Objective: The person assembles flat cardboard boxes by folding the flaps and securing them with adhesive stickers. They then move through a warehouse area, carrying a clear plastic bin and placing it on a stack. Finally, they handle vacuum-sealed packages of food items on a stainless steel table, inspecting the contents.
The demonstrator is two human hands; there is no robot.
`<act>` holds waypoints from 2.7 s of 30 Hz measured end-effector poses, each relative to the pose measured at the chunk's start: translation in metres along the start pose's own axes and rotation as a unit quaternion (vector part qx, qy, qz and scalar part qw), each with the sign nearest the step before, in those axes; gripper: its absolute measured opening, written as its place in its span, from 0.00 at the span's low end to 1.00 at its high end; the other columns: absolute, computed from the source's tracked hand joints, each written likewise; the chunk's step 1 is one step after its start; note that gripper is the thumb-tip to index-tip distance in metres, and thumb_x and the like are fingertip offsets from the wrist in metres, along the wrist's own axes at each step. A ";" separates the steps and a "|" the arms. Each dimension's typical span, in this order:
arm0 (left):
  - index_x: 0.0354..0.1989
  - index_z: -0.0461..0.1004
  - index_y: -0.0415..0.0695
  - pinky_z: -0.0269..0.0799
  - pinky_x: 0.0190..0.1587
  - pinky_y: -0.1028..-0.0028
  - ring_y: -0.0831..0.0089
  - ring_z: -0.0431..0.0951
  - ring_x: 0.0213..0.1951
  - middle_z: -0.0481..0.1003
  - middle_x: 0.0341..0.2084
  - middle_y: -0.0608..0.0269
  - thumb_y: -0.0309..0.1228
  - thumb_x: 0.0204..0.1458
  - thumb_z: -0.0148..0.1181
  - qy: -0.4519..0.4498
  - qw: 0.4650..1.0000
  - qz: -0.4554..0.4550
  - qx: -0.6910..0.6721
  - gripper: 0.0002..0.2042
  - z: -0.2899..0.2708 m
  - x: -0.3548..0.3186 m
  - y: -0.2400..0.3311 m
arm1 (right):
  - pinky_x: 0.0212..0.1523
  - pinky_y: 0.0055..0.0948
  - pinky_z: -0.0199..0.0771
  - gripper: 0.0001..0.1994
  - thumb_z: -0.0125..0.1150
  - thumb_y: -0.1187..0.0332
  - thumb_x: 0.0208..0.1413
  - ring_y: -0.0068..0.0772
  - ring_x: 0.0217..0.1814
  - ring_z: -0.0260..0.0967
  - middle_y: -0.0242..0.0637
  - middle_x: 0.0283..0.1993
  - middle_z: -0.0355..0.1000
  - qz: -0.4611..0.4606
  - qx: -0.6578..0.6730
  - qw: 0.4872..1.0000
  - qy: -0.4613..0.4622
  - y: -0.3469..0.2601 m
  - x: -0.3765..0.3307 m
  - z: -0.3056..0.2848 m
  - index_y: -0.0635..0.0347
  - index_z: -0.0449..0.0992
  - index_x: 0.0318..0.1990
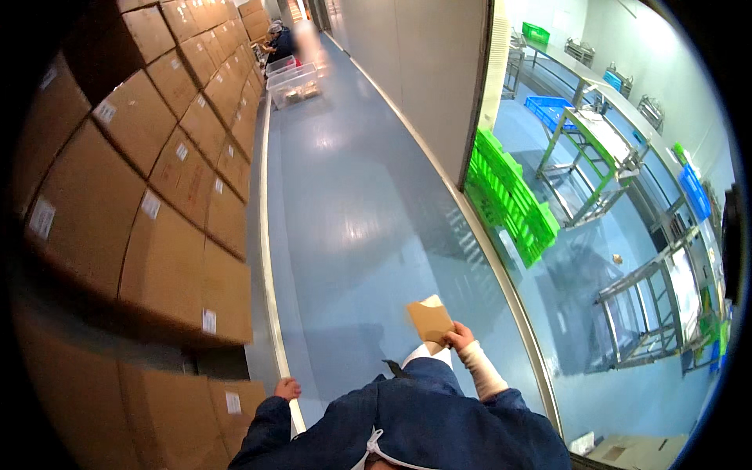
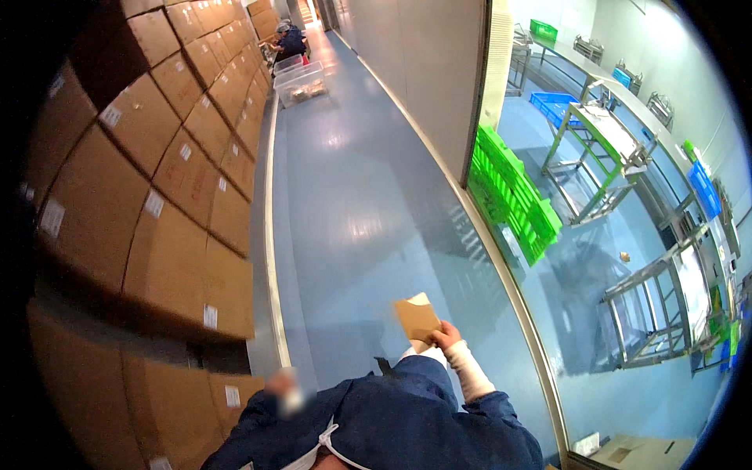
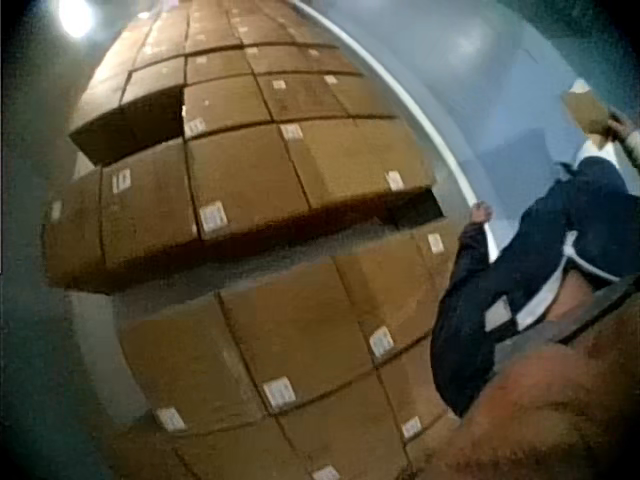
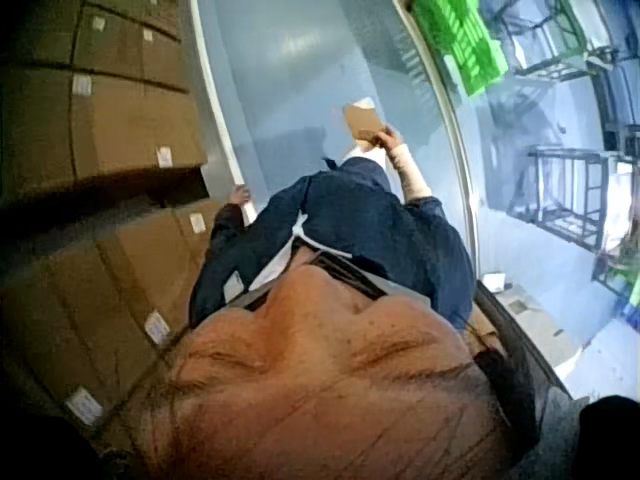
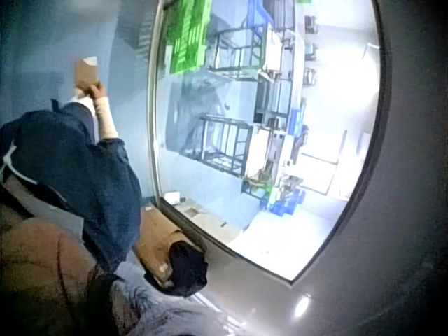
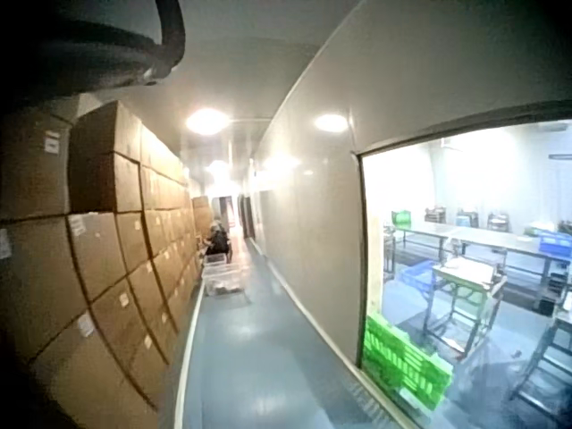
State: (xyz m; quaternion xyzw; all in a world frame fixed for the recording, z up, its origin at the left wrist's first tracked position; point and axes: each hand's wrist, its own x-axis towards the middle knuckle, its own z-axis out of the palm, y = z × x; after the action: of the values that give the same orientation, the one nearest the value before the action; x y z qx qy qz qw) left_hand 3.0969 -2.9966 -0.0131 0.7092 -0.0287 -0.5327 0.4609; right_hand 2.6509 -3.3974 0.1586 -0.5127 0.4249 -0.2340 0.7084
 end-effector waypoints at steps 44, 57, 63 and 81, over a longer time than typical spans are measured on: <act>0.43 0.63 0.39 0.72 0.29 0.69 0.67 0.74 0.28 0.72 0.29 0.56 0.30 0.49 0.47 0.037 0.983 -0.117 0.135 0.13 0.132 1.017 1.056 | 0.29 0.29 0.68 0.16 0.56 0.67 0.36 0.29 0.29 0.67 0.39 0.29 0.70 -0.093 -0.203 0.972 0.076 -0.530 1.552 0.052 0.64 0.70 0.36; 0.28 0.66 0.40 0.68 0.20 0.68 0.66 0.70 0.19 0.70 0.23 0.57 0.39 0.49 0.48 0.113 0.985 -0.130 -0.001 0.13 0.145 1.320 1.387 | 0.15 0.22 0.62 0.11 0.52 0.71 0.40 0.21 0.16 0.61 0.34 0.21 0.66 -0.006 -0.174 0.982 0.077 -0.675 1.931 0.084 0.64 0.69 0.33; 0.41 0.64 0.40 0.69 0.27 0.75 0.71 0.73 0.26 0.71 0.28 0.58 0.30 0.50 0.48 0.009 0.966 0.146 0.212 0.12 0.169 1.519 1.586 | 0.12 0.21 0.61 0.10 0.51 0.72 0.40 0.21 0.16 0.60 0.32 0.22 0.65 0.037 -0.106 0.977 0.179 -0.682 2.063 0.009 0.62 0.69 0.34; 0.44 0.63 0.46 0.70 0.28 0.65 0.65 0.73 0.27 0.71 0.33 0.56 0.30 0.50 0.45 0.066 0.980 -0.031 0.187 0.12 0.230 1.755 1.723 | 0.17 0.21 0.62 0.10 0.51 0.72 0.41 0.20 0.18 0.60 0.32 0.22 0.65 -0.040 -0.148 0.984 -0.094 -0.927 2.667 0.156 0.64 0.69 0.33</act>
State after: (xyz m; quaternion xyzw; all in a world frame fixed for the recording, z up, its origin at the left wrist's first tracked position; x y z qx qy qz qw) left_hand 4.4491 -5.0615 -0.1155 0.8169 -0.0758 -0.4840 0.3044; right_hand 4.2907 -5.6991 0.0684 -0.6484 0.3652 -0.1477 0.6515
